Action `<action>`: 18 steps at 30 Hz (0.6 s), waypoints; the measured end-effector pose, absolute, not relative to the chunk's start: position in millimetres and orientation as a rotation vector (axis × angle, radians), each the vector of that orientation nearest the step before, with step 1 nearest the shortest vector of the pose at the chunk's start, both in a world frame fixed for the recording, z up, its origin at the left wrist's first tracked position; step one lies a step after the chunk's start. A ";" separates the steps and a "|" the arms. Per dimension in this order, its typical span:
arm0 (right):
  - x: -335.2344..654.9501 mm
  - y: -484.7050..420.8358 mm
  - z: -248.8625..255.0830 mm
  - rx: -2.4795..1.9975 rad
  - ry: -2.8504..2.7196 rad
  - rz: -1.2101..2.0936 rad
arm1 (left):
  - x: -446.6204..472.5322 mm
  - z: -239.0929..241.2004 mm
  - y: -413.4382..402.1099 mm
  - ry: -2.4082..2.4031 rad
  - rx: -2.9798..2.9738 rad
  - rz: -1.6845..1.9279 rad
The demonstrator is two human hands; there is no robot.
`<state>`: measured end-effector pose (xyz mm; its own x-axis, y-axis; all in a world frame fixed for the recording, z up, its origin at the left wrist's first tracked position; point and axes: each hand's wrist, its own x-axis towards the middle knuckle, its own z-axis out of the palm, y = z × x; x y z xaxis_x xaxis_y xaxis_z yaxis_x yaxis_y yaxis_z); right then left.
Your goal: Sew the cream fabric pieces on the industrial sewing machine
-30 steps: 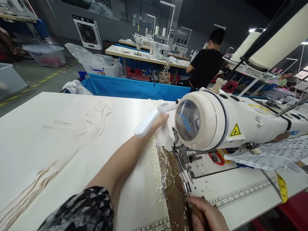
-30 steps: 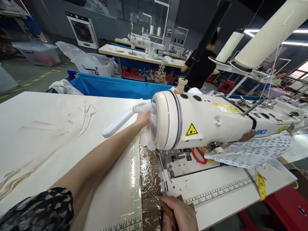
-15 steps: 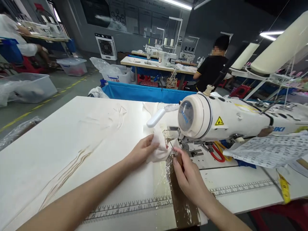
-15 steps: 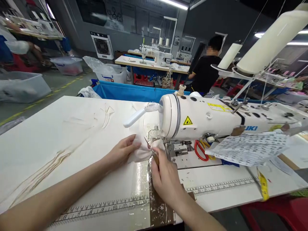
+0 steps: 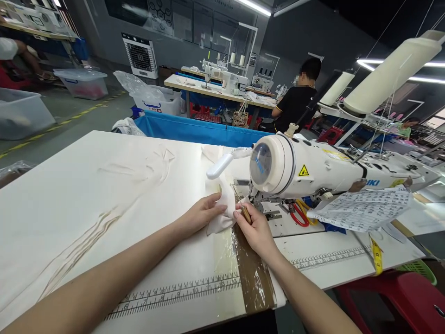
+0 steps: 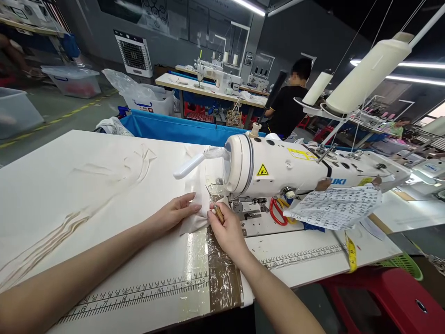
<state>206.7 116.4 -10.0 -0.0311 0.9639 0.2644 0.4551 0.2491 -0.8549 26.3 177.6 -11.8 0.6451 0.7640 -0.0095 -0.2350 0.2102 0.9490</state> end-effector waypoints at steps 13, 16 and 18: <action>205.0 115.6 -8.8 -1.346 -1.595 0.719 | 25.5 -11.8 176.8 0.526 1.161 0.710; 205.0 116.2 -9.0 -1.349 -1.597 0.720 | 24.9 -11.6 176.2 0.522 1.149 0.702; 205.4 116.7 -9.1 -1.354 -1.597 0.723 | 24.9 -11.1 175.6 0.524 1.149 0.701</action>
<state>205.4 116.7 -9.1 -0.0028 0.9664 0.2570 0.4441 0.2315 -0.8656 24.9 175.6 -11.1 0.6794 0.7334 -0.0225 -0.2293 0.2413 0.9430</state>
